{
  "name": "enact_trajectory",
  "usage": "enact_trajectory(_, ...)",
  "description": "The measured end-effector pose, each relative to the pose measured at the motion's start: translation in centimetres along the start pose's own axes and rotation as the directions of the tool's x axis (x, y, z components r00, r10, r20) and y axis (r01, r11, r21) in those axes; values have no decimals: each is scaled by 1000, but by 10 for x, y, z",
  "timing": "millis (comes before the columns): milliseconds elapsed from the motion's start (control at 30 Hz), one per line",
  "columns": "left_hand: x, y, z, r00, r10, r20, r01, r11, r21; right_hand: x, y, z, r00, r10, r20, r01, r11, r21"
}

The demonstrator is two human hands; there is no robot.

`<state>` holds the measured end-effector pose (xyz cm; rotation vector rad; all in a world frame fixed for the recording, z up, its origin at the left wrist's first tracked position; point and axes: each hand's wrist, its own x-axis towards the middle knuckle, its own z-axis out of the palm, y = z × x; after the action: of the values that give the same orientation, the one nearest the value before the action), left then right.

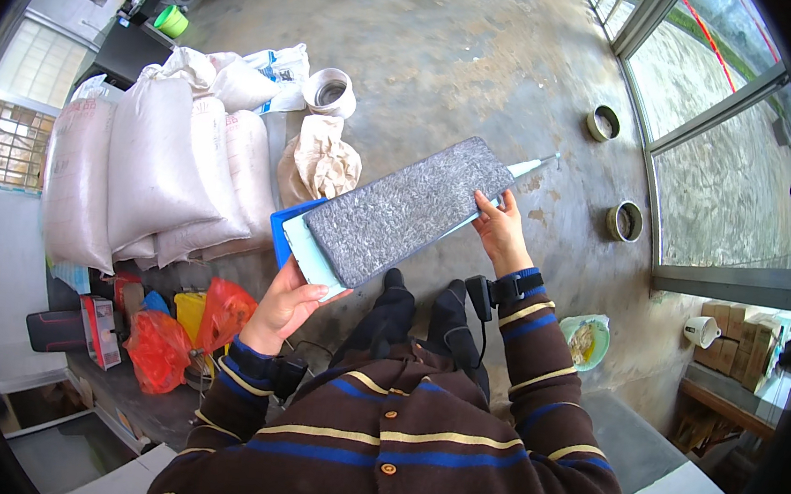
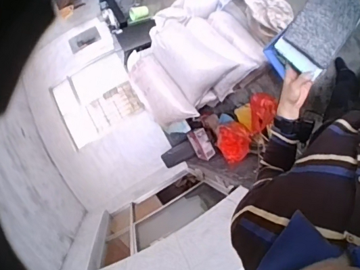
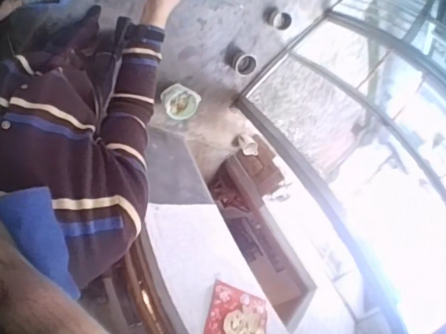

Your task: The person removes a mop head from a mop handle, washes the mop head in a bucket of water, wrings it out, and then reattaches it to the handle. The person then holds the assembled mop.

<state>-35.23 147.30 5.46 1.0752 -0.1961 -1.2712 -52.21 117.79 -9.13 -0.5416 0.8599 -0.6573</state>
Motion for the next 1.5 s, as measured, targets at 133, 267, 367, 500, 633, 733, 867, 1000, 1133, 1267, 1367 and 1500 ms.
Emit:
enact_trajectory(133, -4, 14, 10, 995, 96, -18, -92, 984, 156, 2, -3, 1, 998, 11, 56, -9, 1000, -25)
enact_trajectory(267, -9, 23, 17, 958, 277, -69, -225, 881, 416, 7, -6, 2, 994, 33, 107, -26, 998, -60)
enact_trajectory(367, -17, 39, 16, 905, 422, -64, -215, 580, 786, 8, -9, 0, 988, 48, 147, -32, 994, -108)
enact_trajectory(500, -22, 90, 13, 960, 278, 43, -127, 290, 949, 1, -13, -4, 982, 92, 165, -77, 992, -96)
enact_trajectory(633, -1, 143, 25, 998, 39, 43, -53, 307, 950, -12, -19, -9, 978, 119, 173, -105, 991, -85)
enact_trajectory(733, 32, 166, 38, 998, -12, 61, -55, 301, 952, -28, -29, -15, 972, 137, 193, -112, 984, -137)
enact_trajectory(867, 77, 179, 54, 991, -34, 126, -110, 308, 945, -46, -39, -27, 969, 113, 220, -66, 975, -213)
enact_trajectory(1000, 114, 170, 64, 992, -14, 123, -109, 383, 918, -46, -40, -41, 977, 74, 200, -26, 972, -234)
enact_trajectory(1133, 156, 149, 67, 979, -8, 202, -189, 330, 925, -26, -37, -49, 981, 27, 193, 43, 936, -348)
enact_trajectory(1267, 195, 129, 67, 978, -18, 209, -189, 359, 914, 5, -54, -48, 921, -255, 296, 382, 750, -541)
enact_trajectory(1367, 217, 93, 68, 962, -39, 270, -230, 416, 880, 10, -65, -43, 762, -387, 518, 643, 364, -674)
enact_trajectory(1500, 220, 30, 72, 917, 10, 400, -380, 329, 865, -11, -69, -26, 660, -493, 566, 696, 118, -709)
